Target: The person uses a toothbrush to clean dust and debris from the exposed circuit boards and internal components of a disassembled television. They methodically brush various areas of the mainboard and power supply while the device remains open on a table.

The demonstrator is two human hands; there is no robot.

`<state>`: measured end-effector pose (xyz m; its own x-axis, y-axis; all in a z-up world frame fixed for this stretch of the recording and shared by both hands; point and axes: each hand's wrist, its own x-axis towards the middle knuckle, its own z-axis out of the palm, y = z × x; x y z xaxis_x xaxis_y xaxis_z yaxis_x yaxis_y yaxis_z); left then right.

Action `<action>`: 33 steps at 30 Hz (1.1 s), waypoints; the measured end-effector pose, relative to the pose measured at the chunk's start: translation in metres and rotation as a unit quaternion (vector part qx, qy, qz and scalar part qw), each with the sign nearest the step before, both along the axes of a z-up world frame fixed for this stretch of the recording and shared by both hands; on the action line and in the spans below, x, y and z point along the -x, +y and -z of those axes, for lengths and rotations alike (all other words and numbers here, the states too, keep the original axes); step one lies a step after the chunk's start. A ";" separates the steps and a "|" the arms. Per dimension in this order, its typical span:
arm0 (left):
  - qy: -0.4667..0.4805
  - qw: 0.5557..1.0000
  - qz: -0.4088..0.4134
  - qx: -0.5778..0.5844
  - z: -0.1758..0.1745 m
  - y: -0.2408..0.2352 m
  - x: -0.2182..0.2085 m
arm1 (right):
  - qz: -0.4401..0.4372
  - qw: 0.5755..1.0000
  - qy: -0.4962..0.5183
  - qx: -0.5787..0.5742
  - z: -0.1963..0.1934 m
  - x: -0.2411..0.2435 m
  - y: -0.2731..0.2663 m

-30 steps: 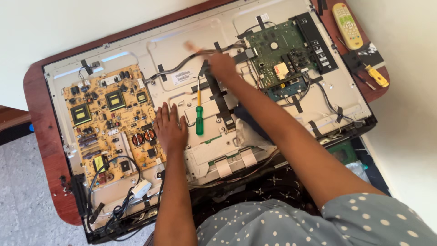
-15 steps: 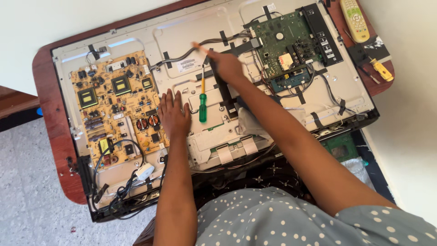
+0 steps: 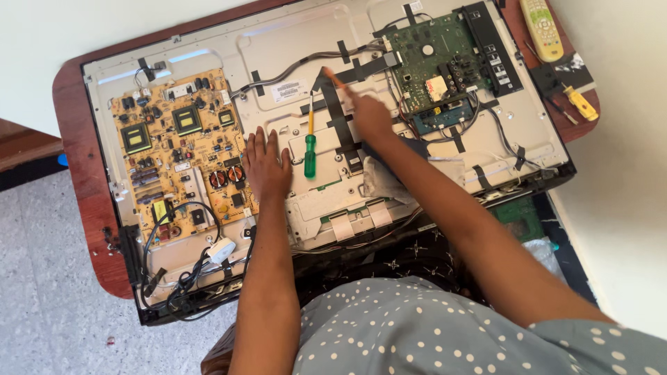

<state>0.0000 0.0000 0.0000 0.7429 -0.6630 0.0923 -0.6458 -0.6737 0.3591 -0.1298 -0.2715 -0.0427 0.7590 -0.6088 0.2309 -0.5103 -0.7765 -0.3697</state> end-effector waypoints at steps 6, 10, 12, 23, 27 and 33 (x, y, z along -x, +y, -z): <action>0.005 1.000 -0.009 -0.024 0.003 -0.001 -0.001 | 0.043 0.997 0.055 -0.016 0.009 -0.007 0.003; 0.009 1.000 -0.009 -0.013 0.002 -0.002 -0.004 | -0.040 0.997 0.045 0.058 -0.008 0.003 -0.001; 0.001 1.000 -0.007 -0.016 0.004 -0.004 -0.004 | 0.017 0.998 0.039 0.043 -0.018 0.012 -0.009; 0.001 1.000 -0.008 -0.011 0.006 -0.001 -0.002 | 0.039 0.998 0.027 0.036 -0.044 -0.003 0.006; 0.002 1.000 -0.013 -0.007 0.007 -0.002 -0.002 | 0.035 0.999 -0.001 0.025 -0.054 -0.011 0.003; -0.005 1.000 -0.007 0.003 0.008 -0.001 -0.001 | 0.044 0.998 -0.002 0.038 -0.052 -0.012 0.002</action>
